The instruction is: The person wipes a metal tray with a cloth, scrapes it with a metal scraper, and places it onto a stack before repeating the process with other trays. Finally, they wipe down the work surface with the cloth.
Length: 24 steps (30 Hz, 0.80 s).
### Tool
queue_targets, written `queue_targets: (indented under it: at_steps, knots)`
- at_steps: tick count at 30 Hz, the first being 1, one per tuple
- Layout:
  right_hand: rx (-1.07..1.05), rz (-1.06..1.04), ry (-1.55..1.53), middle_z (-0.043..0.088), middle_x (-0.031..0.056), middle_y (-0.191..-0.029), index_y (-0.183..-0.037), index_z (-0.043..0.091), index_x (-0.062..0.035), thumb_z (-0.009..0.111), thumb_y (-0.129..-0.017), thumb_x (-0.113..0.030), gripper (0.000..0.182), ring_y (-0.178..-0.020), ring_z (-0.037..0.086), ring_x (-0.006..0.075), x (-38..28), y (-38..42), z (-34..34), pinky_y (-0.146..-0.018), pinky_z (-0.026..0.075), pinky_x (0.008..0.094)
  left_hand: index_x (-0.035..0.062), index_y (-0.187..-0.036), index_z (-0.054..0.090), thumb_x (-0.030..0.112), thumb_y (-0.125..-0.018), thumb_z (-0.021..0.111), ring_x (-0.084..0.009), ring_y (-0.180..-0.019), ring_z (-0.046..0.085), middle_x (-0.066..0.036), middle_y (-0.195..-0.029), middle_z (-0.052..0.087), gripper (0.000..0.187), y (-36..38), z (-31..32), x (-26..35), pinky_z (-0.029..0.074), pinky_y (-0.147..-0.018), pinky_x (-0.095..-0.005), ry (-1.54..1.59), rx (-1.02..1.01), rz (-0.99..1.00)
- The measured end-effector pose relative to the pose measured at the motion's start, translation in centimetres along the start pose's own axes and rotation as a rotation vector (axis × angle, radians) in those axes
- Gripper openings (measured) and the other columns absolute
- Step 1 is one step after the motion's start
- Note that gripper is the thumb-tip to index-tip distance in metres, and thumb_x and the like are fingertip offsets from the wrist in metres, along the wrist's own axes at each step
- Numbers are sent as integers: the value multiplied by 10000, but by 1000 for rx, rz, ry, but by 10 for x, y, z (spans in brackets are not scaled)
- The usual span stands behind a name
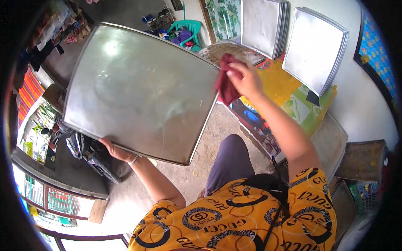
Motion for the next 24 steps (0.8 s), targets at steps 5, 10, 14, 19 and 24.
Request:
queue_targets:
  at_steps: [5, 10, 14, 19, 24]
  knots:
    - [110, 494, -343, 660, 79, -967, -1060, 636, -16, 696, -826, -218, 315, -844, 624, 161, 71, 13, -49, -779, 476, 271, 15, -1349, 382, 457, -937, 472, -306, -1173, 464, -134, -1331, 449, 610, -9, -49, -44, 383, -1004, -419, -59, 45, -140]
    - [9, 652, -782, 657, 36, -959, -1105, 603, -33, 648, -868, -206, 297, -820, 618, 118, 72, 36, -76, -772, 488, 259, 42, -1337, 409, 417, -948, 468, -319, -1159, 500, -141, -1315, 476, 544, -5, -59, -92, 430, -967, -455, 213, -133, -302]
    - [-92, 958, -1136, 648, 22, -949, -1104, 570, -69, 618, -894, -275, 298, -810, 619, 110, 34, 52, -66, -768, 516, 276, 18, -1336, 408, 412, -947, 470, -328, -1153, 513, -146, -1313, 487, 557, -1, -54, -133, 431, -969, -459, 299, -155, -385]
    - [-30, 976, -1156, 647, 59, -935, -1069, 568, -62, 645, -878, -289, 307, -828, 634, 156, 53, 59, -92, -744, 531, 309, -1, -1256, 481, 336, -906, 571, -292, -1119, 537, -134, -1249, 541, 495, 32, -47, -158, 432, -970, -457, -272, -452, 206]
    - [107, 826, -926, 641, 34, -929, -1077, 586, -47, 664, -869, -255, 304, -826, 615, 124, 88, 63, -137, -759, 503, 278, 5, -1178, 548, 269, -873, 634, -263, -1126, 538, -107, -1201, 585, 412, 96, -59, -188, 419, -995, -443, 122, -148, -882]
Point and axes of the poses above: each hand's wrist, its own y-axis away from the middle knuckle, its own z-axis out of the palm, x = y × z, the point moved 4 cm from there along -y, towards the middle knuckle
